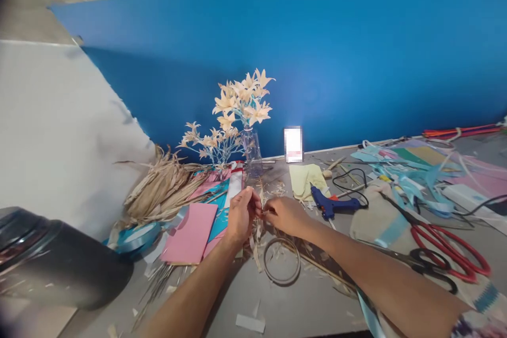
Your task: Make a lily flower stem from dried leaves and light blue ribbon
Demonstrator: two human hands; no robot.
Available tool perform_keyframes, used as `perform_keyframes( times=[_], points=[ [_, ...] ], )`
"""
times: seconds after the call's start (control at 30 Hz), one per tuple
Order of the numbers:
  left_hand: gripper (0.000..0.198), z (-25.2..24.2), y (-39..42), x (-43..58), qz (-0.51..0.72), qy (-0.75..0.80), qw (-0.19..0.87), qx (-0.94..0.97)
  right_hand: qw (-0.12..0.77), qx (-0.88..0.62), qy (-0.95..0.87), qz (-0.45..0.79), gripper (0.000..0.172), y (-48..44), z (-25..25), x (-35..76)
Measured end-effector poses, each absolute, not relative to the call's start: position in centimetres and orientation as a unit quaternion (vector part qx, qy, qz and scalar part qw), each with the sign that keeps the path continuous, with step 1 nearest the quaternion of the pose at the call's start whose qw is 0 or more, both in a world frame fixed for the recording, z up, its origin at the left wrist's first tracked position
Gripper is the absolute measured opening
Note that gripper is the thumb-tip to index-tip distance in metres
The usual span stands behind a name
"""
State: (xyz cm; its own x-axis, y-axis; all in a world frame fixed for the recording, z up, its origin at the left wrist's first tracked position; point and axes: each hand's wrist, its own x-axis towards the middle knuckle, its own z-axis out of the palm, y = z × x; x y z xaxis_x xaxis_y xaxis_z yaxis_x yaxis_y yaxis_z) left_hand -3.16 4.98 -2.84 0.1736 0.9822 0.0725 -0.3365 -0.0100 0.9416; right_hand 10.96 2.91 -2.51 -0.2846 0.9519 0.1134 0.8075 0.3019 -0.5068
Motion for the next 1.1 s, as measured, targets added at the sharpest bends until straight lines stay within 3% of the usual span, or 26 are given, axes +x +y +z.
perform_keyframes(
  times=[0.1,0.23,0.3,0.5,0.77,0.9,1.1],
  points=[
    [0.041,-2.5,5.2,-3.6,0.546,0.377,0.572,0.482,0.220,-0.530,-0.796,0.190,0.034,2.9,-2.0,11.6],
    [0.018,-1.6,5.9,-5.0,0.625,0.474,0.330,0.524,0.353,-0.468,-0.744,0.320,0.039,3.1,-0.7,13.1],
    [0.014,-1.1,6.0,-5.5,0.632,0.488,0.264,0.541,0.417,-0.448,-0.676,0.410,0.041,3.3,-0.1,13.7],
    [0.017,-1.5,5.1,-4.5,0.557,0.357,0.491,0.567,0.459,-0.356,-0.508,0.636,0.037,3.7,-0.6,13.4],
    [0.033,-1.5,4.7,-4.2,0.470,0.319,0.538,0.623,0.420,-0.350,-0.515,0.660,0.041,3.5,-0.9,13.1],
    [0.038,-1.1,4.4,-4.1,0.403,0.269,0.637,0.600,0.400,-0.345,-0.535,0.659,0.048,3.3,-0.5,13.3],
    [0.023,-1.1,4.4,-3.7,0.415,0.238,0.695,0.537,0.379,-0.298,-0.521,0.704,0.025,3.2,0.1,13.8]
  ],
)
